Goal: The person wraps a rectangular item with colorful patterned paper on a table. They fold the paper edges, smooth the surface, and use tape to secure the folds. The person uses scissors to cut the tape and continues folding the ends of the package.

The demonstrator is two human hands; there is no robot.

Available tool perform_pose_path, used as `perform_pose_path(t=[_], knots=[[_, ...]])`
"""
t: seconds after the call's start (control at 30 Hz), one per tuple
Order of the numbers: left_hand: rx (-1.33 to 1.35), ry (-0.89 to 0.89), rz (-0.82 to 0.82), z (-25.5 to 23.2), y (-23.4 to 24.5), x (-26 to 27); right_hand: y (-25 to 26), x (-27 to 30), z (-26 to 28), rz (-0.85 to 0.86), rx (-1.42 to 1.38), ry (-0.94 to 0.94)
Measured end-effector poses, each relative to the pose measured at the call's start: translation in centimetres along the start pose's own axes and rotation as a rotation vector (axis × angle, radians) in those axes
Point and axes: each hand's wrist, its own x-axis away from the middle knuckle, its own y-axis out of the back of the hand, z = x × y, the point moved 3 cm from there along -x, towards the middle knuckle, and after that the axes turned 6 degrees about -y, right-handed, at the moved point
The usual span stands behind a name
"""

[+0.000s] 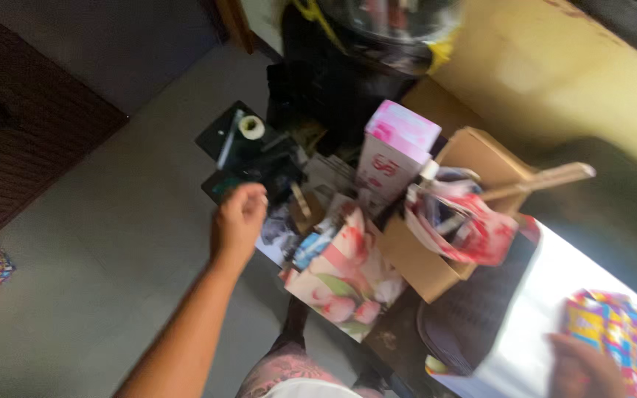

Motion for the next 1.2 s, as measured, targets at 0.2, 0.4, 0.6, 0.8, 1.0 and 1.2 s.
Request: perform_pose_path(t=[0.2, 0.4, 0.6, 0.8, 1.0, 1.2], knots=[[-0.403, -0.03, 0.071, 8.1, 0.1, -11.0, -11.0, 5.6, -4.7, 0.447, -0.137, -0.219], [-0.514, 0.098, 0.356, 10.8, -3.9, -16.0, -14.8, 9.0, -8.1, 0.641, -0.168, -0.302], [-0.136, 0.679, 0.278, 11.7, -4.4, -17.6, -16.6, 9.9, -4.4, 0.446, -0.075, -0.207], [0.288, -0.014, 0.21, 3.4, -2.1, -12.0, -16.8, 1.8, 8.3, 0.327, -0.11, -0.165], [1.022, 0.023, 0.515, -7.6, -1.9, -3.3, -15.7, -8.4, 21.2, 0.27, -0.207, -0.409], [0.692, -0.502, 0.626, -13.7, 1.2, -2.4, -13.7, -12.4, 22.9, 0.424, -0.701, -0.769]])
